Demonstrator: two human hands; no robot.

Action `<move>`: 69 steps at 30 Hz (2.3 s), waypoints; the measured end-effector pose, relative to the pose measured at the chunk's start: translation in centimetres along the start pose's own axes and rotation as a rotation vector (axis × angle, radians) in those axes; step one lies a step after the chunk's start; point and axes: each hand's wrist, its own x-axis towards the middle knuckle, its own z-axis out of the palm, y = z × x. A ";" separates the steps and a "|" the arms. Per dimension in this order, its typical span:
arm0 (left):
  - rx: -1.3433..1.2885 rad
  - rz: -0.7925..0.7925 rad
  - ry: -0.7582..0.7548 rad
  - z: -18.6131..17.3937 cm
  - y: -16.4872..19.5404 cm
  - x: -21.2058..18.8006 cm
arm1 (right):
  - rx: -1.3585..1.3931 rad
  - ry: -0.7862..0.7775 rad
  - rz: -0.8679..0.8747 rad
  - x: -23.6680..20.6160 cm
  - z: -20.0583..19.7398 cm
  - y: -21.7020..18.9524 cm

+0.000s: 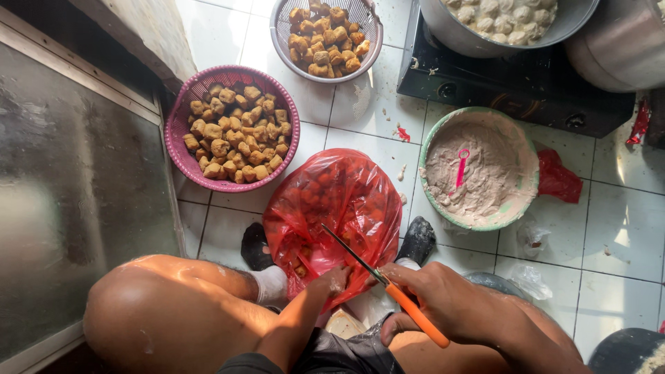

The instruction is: The person sits on the kitchen floor and trims fried tofu pieces with scissors, cutting off edges over a red plastic bag and placing the trimmed pieces into a pink bowl. A bowl of batter and a pot of dough balls sit nearby on the floor.

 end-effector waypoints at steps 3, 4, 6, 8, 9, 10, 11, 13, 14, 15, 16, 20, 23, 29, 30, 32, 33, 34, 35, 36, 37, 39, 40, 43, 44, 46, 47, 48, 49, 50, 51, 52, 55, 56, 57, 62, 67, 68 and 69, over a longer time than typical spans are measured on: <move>0.023 -0.074 -0.126 0.1 1.2 -0.1 | -0.009 0.005 -0.028 0.1 -0.1 -0.3; 0.020 -0.087 -0.144 0.0 1.5 -0.3 | -0.011 0.004 -0.037 0.1 -0.1 -0.3; 0.007 -0.111 -0.165 -0.4 1.9 -0.8 | -0.013 -0.011 -0.005 0.2 -0.2 -0.3; -0.008 -0.132 -0.179 -1.1 2.1 -1.3 | -0.012 -0.009 -0.012 0.3 -0.1 -0.3; -0.016 -0.141 -0.187 -1.5 2.2 -1.6 | -0.011 0.003 -0.033 0.3 -0.1 -0.2; -0.022 -0.146 -0.197 -1.8 2.4 -1.9 | -0.008 0.015 -0.054 0.4 0.0 -0.1; -0.028 -0.152 -0.203 -2.2 2.4 -2.2 | 0.008 0.029 -0.047 0.3 0.0 0.0; -0.053 -0.167 -0.211 -2.8 2.5 -2.6 | 0.039 0.052 -0.036 0.1 0.2 0.2; -0.066 -0.174 -0.214 -3.1 2.4 -2.8 | 0.111 0.075 -0.030 0.0 0.2 0.4; -0.079 -0.177 -0.217 -3.4 2.3 -3.0 | 0.183 0.101 -0.023 -0.2 0.3 0.6; -0.093 -0.182 -0.221 -3.7 2.1 -3.0 | 0.256 0.127 -0.016 -0.4 0.3 0.9; -0.247 -0.181 -0.209 -5.2 1.1 -2.3 | 0.244 0.259 -0.189 -1.3 0.4 2.3; -0.543 -0.188 -0.165 -7.6 2.0 -0.9 | 0.347 0.314 -0.273 -1.9 0.3 3.4; -1.373 -0.121 0.167 -16.1 10.2 0.8 | 0.705 0.123 -0.052 -3.3 -0.3 4.1; -1.428 -0.097 0.235 -17.6 12.0 -0.1 | 0.759 0.076 -0.056 -3.4 -0.3 4.0; -1.538 -0.084 0.222 -19.9 15.3 -3.3 | 0.730 -0.007 0.024 -3.2 -0.4 3.7; -1.588 -0.071 0.219 -21.1 16.6 -4.9 | 0.642 -0.038 0.102 -3.0 -0.5 3.5; -1.599 0.074 0.227 -22.1 17.6 -6.7 | 0.552 -0.067 0.178 -2.8 -0.6 3.4; -1.603 0.221 0.234 -22.9 18.3 -8.6 | 0.613 -0.122 0.139 -2.8 -0.7 3.2; -1.604 0.365 0.239 -23.5 18.9 -10.1 | 0.677 -0.178 0.103 -2.8 -0.7 3.0; -1.621 0.391 0.238 -24.0 19.4 -11.2 | 0.741 -0.236 0.070 -2.8 -0.7 2.8; -1.657 0.447 0.240 -24.6 19.9 -12.6 | 0.722 -0.303 0.035 -3.0 -0.7 2.4; -1.684 0.412 0.276 -24.7 20.0 -12.9 | 0.711 -0.340 0.018 -3.1 -0.7 2.3; -1.737 0.365 0.359 -24.4 19.9 -12.6 | 0.682 -0.423 0.022 -2.8 -0.5 1.7; -1.732 0.397 0.365 -24.2 19.7 -12.4 | 0.681 -0.430 0.021 -2.7 -0.5 1.6; -1.687 0.457 0.368 -23.6 19.3 -12.1 | 0.683 -0.439 0.021 -2.6 -0.6 1.5; -1.647 0.484 0.368 -23.3 19.1 -12.0 | 0.681 -0.430 0.032 -2.6 -0.6 1.5; -1.606 0.510 0.367 -22.9 19.0 -12.1 | 0.679 -0.421 0.043 -2.6 -0.6 1.6; -1.517 0.540 0.355 -22.5 18.9 -12.0 | 0.678 -0.413 0.053 -2.6 -0.4 1.8; -1.429 0.566 0.343 -22.0 19.0 -12.0 | 0.730 -0.379 0.027 -2.6 -0.3 2.0; -1.341 0.588 0.332 -21.3 19.1 -12.0 | 0.785 -0.346 0.001 -2.4 0.0 2.3; -1.365 0.628 0.317 -20.7 19.4 -12.0 | 0.844 -0.314 -0.028 -2.4 0.4 2.6; -1.350 0.689 0.389 -19.6 19.6 -11.5 | 0.660 -0.137 0.027 -2.0 0.8 3.9; -1.280 0.681 0.482 -20.0 19.1 -11.2 | 0.720 -0.107 0.042 -2.0 0.8 4.3; -1.207 0.674 0.572 -20.6 18.6 -10.8 | 0.778 -0.075 0.059 -2.1 0.9 4.7; -2.112 0.523 0.734 -26.4 14.2 -10.1 | 0.974 -0.016 -0.015 -2.4 0.9 5.1; -2.095 0.709 0.545 -26.5 15.9 -11.3 | 0.872 -0.100 0.224 -1.4 0.3 3.5; -2.073 0.673 0.534 -26.1 16.6 -11.6 | 0.842 -0.159 0.146 -1.3 0.1 3.0; -2.049 0.641 0.523 -25.7 17.3 -12.0 | 0.810 -0.218 0.068 -1.2 0.0 2.5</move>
